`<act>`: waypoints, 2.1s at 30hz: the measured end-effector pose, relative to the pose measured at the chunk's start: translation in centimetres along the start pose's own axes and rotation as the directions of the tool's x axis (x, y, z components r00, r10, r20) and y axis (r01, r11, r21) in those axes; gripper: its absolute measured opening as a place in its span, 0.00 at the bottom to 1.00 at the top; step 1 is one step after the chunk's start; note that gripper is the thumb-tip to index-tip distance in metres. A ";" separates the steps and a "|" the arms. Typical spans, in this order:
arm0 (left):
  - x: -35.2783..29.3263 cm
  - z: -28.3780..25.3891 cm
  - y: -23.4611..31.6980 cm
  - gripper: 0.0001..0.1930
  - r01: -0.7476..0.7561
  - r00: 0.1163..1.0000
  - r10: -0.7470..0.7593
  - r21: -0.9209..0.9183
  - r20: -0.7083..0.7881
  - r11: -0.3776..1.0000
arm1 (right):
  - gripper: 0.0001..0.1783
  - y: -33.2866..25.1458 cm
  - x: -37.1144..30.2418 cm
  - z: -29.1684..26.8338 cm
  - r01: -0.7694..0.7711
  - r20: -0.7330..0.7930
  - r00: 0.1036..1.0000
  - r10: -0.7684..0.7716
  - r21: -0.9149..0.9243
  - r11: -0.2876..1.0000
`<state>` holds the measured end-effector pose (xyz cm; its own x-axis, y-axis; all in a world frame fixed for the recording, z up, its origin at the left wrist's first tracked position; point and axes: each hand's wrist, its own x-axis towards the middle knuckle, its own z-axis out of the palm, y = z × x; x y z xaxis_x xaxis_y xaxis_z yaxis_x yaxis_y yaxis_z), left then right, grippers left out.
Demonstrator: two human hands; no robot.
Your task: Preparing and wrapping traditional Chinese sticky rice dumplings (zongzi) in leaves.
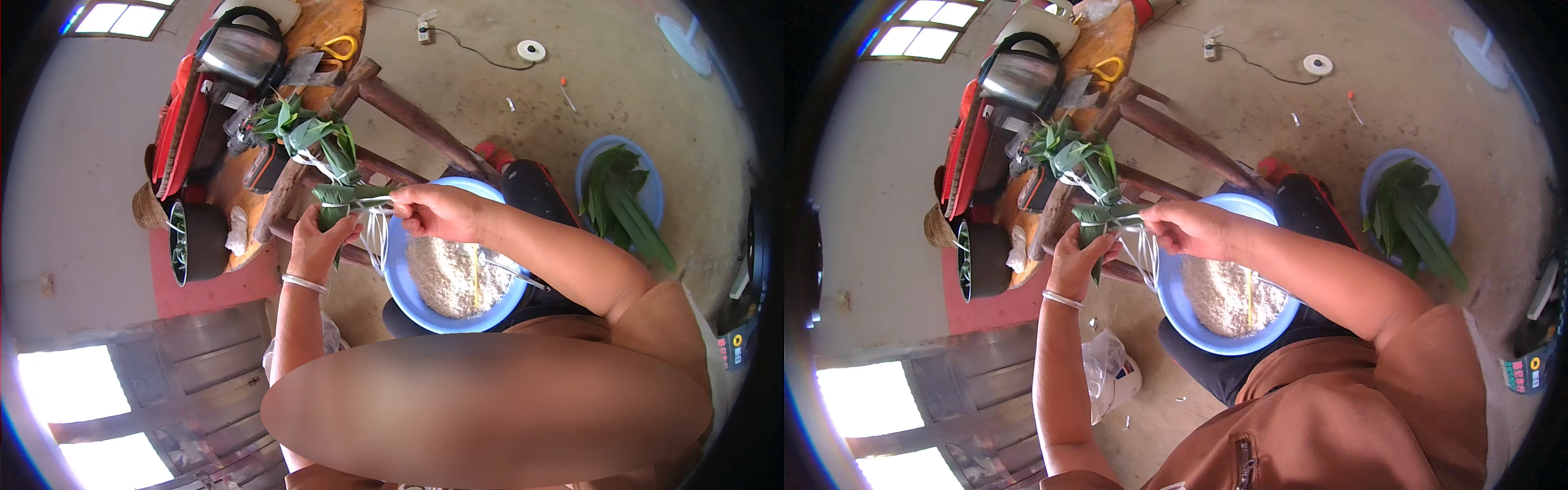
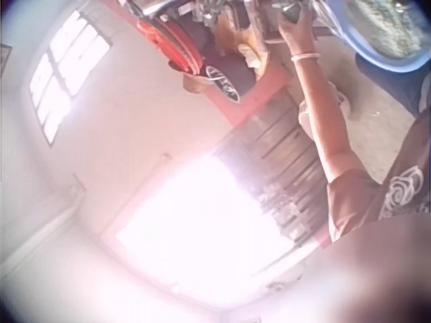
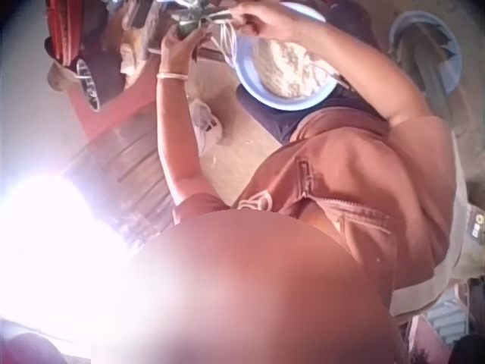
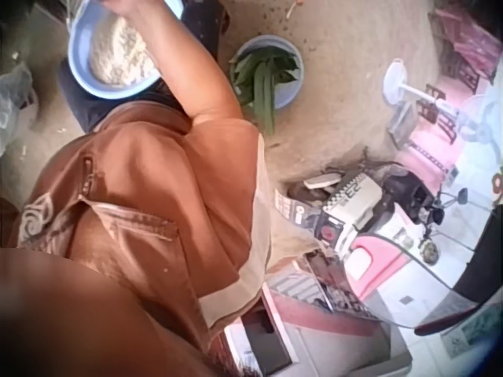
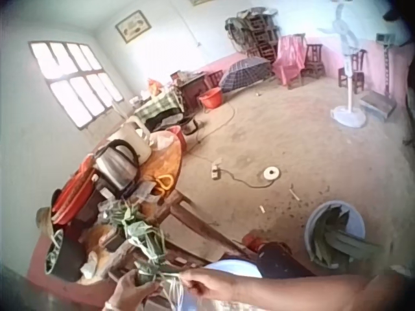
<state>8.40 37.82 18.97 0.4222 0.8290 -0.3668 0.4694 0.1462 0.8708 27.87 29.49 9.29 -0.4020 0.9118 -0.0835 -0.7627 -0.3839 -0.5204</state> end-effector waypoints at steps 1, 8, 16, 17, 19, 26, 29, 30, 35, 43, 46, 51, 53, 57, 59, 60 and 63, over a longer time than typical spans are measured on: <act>0.1 0.0 -0.2 0.15 -0.022 0.999 0.022 0.009 -0.024 1.000 | 0.14 0.0 -0.9 -0.3 0.099 0.027 0.995 -0.099 -0.003 0.995; 0.5 1.2 -1.0 0.16 -0.032 0.998 0.033 0.014 -0.061 0.999 | 0.22 -1.5 -8.0 -0.2 0.117 -0.100 0.972 -0.214 -0.584 0.804; 0.4 2.5 -3.9 0.24 -0.281 0.874 0.409 0.414 -0.262 0.866 | 0.20 0.7 -16.2 2.3 0.359 0.163 0.842 -0.514 -0.881 0.308; 0.2 3.3 -3.3 0.24 -0.287 0.875 0.411 0.410 -0.256 0.866 | 0.19 0.8 -16.7 2.4 0.375 0.196 0.831 -0.520 -0.889 0.264; -0.5 4.7 -2.4 0.26 -0.262 0.817 0.492 0.565 -0.301 0.782 | 0.19 1.0 -17.8 2.6 0.384 0.223 0.821 -0.525 -0.897 0.218; -1.1 6.7 -2.3 0.23 -0.274 0.718 0.589 0.627 -0.372 0.729 | 0.11 1.4 -20.0 2.4 0.291 0.188 0.895 -0.404 -0.933 0.211; -0.7 6.7 -3.3 0.23 -0.306 0.686 0.599 0.584 -0.413 0.752 | 0.13 1.1 -20.0 2.6 0.263 0.154 0.898 -0.412 -0.939 0.222; -0.7 6.6 -3.7 0.23 -0.306 0.680 0.597 0.575 -0.425 0.759 | 0.13 0.9 -20.0 2.3 0.261 0.160 0.901 -0.402 -0.942 0.211; 0.0 5.4 -8.2 0.24 -0.275 0.766 0.346 0.210 -0.541 0.938 | 0.21 0.1 -21.1 -1.6 0.076 -0.097 0.925 -0.367 -0.900 0.429; -0.5 8.8 -10.6 0.20 -0.452 0.682 0.415 0.099 -0.602 0.887 | 0.08 -0.6 -18.8 -3.0 -0.164 -0.296 0.821 -0.489 -0.941 0.295; -0.1 9.3 -10.9 0.20 -0.420 0.667 0.360 0.070 -0.652 0.905 | 0.10 -0.6 -16.7 -2.4 -0.113 -0.140 0.789 -0.598 -0.990 0.082; 0.5 10.3 -10.9 0.25 -0.349 0.613 0.422 0.251 -0.668 0.903 | 0.10 -1.2 -14.0 -0.4 -0.114 -0.113 0.798 -0.592 -0.993 0.037; 0.6 10.7 -10.8 0.22 -0.405 0.635 0.329 0.061 -0.698 0.912 | 0.09 -1.1 -12.8 0.0 -0.078 -0.073 0.824 -0.562 -0.997 0.015; 2.4 10.4 -13.1 0.14 -0.471 0.700 0.214 -0.215 -0.682 0.855 | 0.10 -1.0 -10.2 0.5 -0.037 -0.021 0.886 -0.463 -0.999 -0.025; 2.5 9.7 -13.6 0.16 -0.433 0.719 0.190 -0.218 -0.669 0.875 | 0.10 -1.1 -9.7 0.6 -0.026 0.007 0.903 -0.429 -0.997 -0.069; 2.5 9.2 -13.7 0.16 -0.421 0.716 0.240 -0.131 -0.656 0.898 | 0.10 -1.0 -9.8 0.1 -0.032 -0.001 0.903 -0.429 -0.997 -0.065; 1.8 7.7 -13.4 0.19 -0.362 0.727 0.289 0.009 -0.623 0.932 | 0.11 -0.7 -10.9 -2.2 -0.116 -0.074 0.910 -0.408 -0.990 -0.078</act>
<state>8.86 33.25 4.12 -0.0405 0.9812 0.1886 0.2921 -0.1689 0.9414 33.86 20.16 8.70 -0.0174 0.9972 0.0730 0.6079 0.0686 -0.7911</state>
